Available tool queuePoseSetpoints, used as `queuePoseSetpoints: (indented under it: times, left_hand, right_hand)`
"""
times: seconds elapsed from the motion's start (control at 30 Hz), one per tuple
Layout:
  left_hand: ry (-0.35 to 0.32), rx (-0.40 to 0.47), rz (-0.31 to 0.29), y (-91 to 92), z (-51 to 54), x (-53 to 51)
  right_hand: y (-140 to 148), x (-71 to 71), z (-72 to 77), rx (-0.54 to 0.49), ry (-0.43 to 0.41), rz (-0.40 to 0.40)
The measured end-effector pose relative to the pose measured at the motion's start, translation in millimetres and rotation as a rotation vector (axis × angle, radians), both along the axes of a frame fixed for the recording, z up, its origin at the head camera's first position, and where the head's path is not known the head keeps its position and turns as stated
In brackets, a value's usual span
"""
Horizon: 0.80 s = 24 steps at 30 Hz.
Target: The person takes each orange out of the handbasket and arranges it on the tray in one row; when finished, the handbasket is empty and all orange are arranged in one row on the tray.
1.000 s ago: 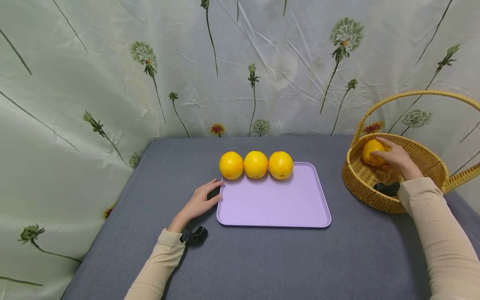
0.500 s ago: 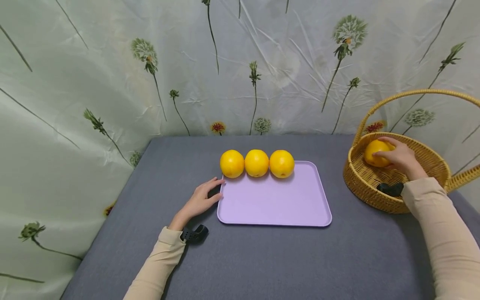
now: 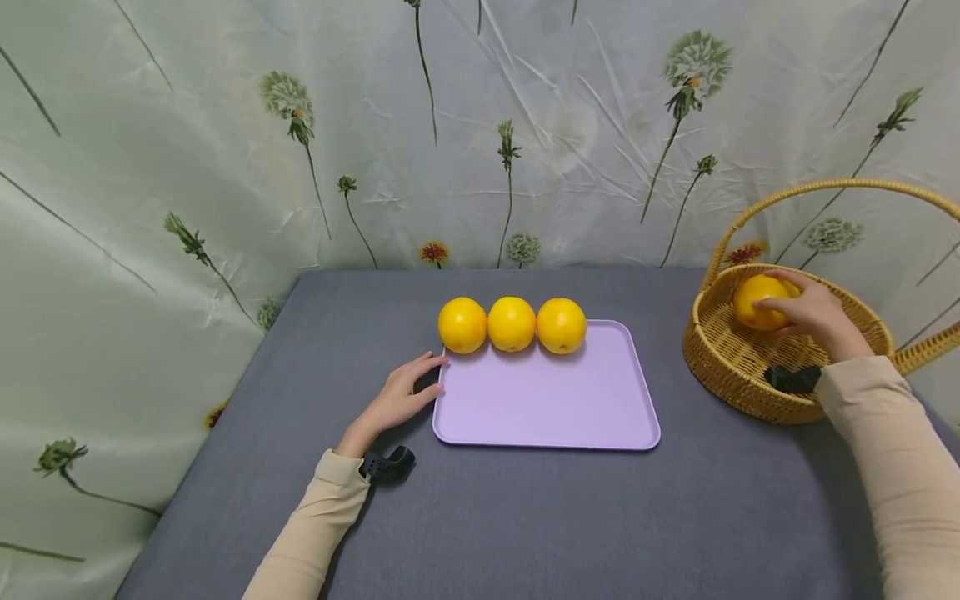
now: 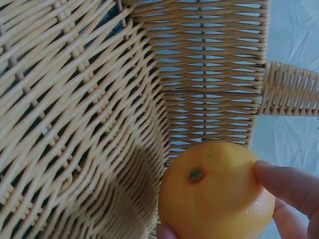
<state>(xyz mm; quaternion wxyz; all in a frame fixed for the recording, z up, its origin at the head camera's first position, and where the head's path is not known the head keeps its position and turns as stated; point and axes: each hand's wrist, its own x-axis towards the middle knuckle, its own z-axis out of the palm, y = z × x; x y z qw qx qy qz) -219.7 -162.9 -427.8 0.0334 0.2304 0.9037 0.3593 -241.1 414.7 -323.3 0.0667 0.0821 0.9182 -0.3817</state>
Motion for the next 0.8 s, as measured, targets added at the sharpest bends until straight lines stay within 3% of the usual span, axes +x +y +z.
queuePoseSetpoints:
  times: [0.17,0.8]
  left_hand:
    - [0.005,-0.001,0.0,-0.1,-0.7,-1.5]
    - [0.012,-0.011,-0.004,-0.4,-1.3,-1.5]
  right_hand:
    - [-1.2,3.3,4.8,-0.055,0.01,0.009]
    - [-5.6,11.9,14.2,-0.1,0.01,0.036]
